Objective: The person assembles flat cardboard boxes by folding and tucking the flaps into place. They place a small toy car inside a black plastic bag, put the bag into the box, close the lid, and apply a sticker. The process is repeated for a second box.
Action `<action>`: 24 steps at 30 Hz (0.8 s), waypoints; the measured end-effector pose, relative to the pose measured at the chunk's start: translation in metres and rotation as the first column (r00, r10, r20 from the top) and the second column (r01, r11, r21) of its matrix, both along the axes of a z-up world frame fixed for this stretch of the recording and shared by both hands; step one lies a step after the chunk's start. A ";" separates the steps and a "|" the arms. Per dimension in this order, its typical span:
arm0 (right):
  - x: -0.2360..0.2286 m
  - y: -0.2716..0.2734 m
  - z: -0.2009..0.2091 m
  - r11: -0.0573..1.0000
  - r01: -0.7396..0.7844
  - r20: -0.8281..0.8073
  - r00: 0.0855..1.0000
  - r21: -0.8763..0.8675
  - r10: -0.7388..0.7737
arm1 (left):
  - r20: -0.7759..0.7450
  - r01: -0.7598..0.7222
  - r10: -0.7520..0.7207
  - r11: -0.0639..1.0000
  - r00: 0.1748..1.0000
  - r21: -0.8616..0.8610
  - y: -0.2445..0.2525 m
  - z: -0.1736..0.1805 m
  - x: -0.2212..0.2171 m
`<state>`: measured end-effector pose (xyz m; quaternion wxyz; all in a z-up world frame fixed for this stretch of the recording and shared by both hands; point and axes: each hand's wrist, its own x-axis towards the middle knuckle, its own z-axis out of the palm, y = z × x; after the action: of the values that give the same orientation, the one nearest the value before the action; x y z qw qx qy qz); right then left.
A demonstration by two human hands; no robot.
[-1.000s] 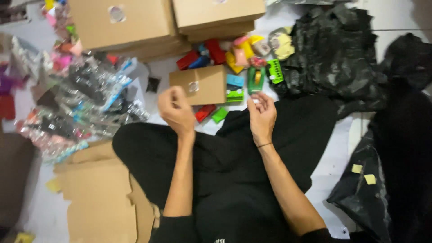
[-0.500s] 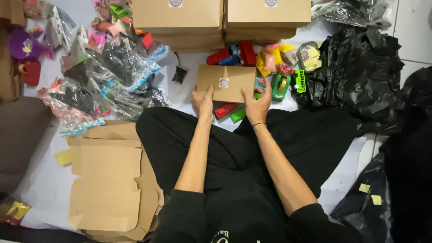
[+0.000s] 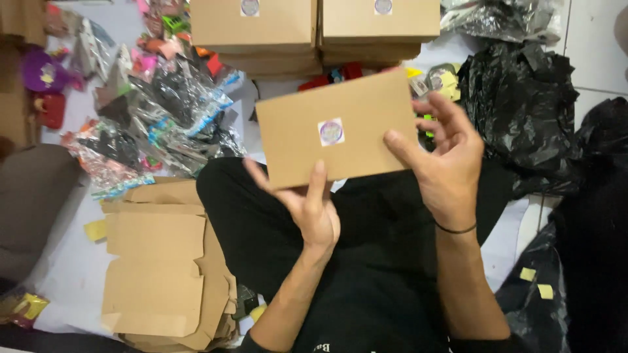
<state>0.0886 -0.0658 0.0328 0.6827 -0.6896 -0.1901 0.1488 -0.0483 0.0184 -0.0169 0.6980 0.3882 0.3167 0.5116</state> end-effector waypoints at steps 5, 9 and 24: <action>0.025 -0.002 0.031 0.991 -0.096 -0.014 0.995 0.096 0.098 | 0.045 0.059 -0.060 0.998 0.997 0.029 0.011 0.068 0.024; 0.023 -0.019 0.052 0.984 0.070 0.318 0.940 0.167 -0.121 | 0.107 0.034 -0.022 0.993 0.994 -0.109 0.018 0.100 0.044; -0.033 0.009 0.046 0.980 -0.001 0.011 1.000 0.200 -0.001 | 0.144 0.084 -0.058 0.980 0.988 -0.180 0.003 0.116 0.073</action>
<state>0.0560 -0.0571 0.0784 0.7475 -0.6184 -0.2079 0.1254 0.0245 0.0213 0.0994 0.7693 0.2963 0.2996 0.4802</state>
